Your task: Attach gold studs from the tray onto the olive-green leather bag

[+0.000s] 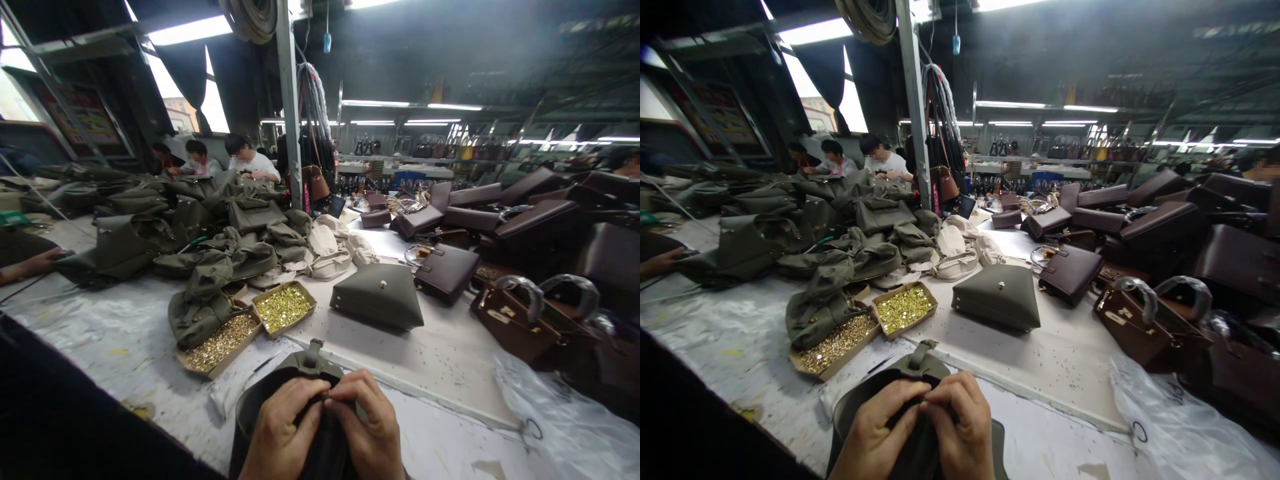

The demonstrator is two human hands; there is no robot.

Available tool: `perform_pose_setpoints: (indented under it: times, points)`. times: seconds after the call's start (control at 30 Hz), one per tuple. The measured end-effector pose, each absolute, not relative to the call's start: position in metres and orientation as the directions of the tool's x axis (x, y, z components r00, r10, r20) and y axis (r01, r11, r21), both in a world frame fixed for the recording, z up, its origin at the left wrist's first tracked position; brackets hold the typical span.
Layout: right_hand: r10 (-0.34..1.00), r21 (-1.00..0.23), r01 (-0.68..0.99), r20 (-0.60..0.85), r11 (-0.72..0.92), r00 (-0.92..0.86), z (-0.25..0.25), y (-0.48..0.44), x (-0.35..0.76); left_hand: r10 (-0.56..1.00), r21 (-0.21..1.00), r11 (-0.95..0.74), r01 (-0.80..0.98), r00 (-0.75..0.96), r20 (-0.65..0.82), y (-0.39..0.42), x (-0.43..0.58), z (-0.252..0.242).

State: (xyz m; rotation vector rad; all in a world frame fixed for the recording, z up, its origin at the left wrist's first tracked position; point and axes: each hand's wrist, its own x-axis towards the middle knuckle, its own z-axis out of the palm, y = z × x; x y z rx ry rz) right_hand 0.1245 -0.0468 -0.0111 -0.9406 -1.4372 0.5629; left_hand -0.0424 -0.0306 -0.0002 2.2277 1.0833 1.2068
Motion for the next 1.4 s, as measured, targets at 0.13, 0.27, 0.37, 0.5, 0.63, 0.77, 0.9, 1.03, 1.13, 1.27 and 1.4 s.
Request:
perform_pose_setpoints:
  times: [0.13, 0.27, 0.37, 0.5, 0.63, 0.77, 0.9, 1.03, 1.13, 1.27, 1.4]
  points:
    - [0.859, -0.863, 0.185, 0.495, 0.469, 0.131, -0.012, -0.051, 0.119, 0.831, 0.738, -0.551, 0.389, 0.333, 0.445, -0.035, -0.043, 0.001]
    - [0.885, -0.887, 0.16, 0.452, 0.433, 0.111, -0.015, -0.054, 0.118, 0.86, 0.787, -0.5, 0.363, 0.319, 0.399, -0.037, -0.043, 0.001]
    - [0.889, -0.889, 0.154, 0.447, 0.43, 0.1, -0.015, -0.054, 0.119, 0.864, 0.788, -0.494, 0.368, 0.31, 0.396, -0.037, -0.045, -0.003]
    - [0.888, -0.886, 0.163, 0.452, 0.435, 0.086, -0.014, -0.054, 0.121, 0.857, 0.775, -0.513, 0.37, 0.283, 0.432, -0.034, -0.043, -0.003]
    - [0.887, -0.883, 0.162, 0.456, 0.441, 0.068, -0.013, -0.054, 0.12, 0.858, 0.776, -0.514, 0.365, 0.23, 0.46, -0.032, -0.039, 0.002]
    - [0.885, -0.884, 0.157, 0.458, 0.441, 0.09, -0.014, -0.054, 0.119, 0.863, 0.783, -0.505, 0.364, 0.225, 0.453, -0.032, -0.039, 0.003]
    - [0.883, -0.881, 0.163, 0.462, 0.445, 0.085, -0.015, -0.055, 0.12, 0.875, 0.799, -0.483, 0.357, 0.233, 0.425, -0.034, -0.041, 0.003]
    - [0.881, -0.878, 0.152, 0.468, 0.454, 0.07, -0.012, -0.048, 0.126, 0.864, 0.802, -0.502, 0.323, 0.234, 0.446, -0.039, -0.041, 0.006]
    - [0.885, -0.878, 0.182, 0.46, 0.443, 0.07, -0.007, -0.035, 0.132, 0.84, 0.781, -0.542, 0.311, 0.231, 0.491, -0.043, -0.04, 0.006]
    - [0.916, -0.876, 0.271, 0.39, 0.399, -0.089, 0.001, -0.018, 0.138, 0.812, 0.749, -0.584, 0.314, 0.237, 0.533, -0.047, -0.041, 0.004]
    - [0.892, -0.82, 0.369, 0.346, 0.438, -0.29, 0.015, -0.007, 0.138, 0.759, 0.698, -0.65, 0.3, 0.234, 0.607, -0.049, -0.041, 0.006]
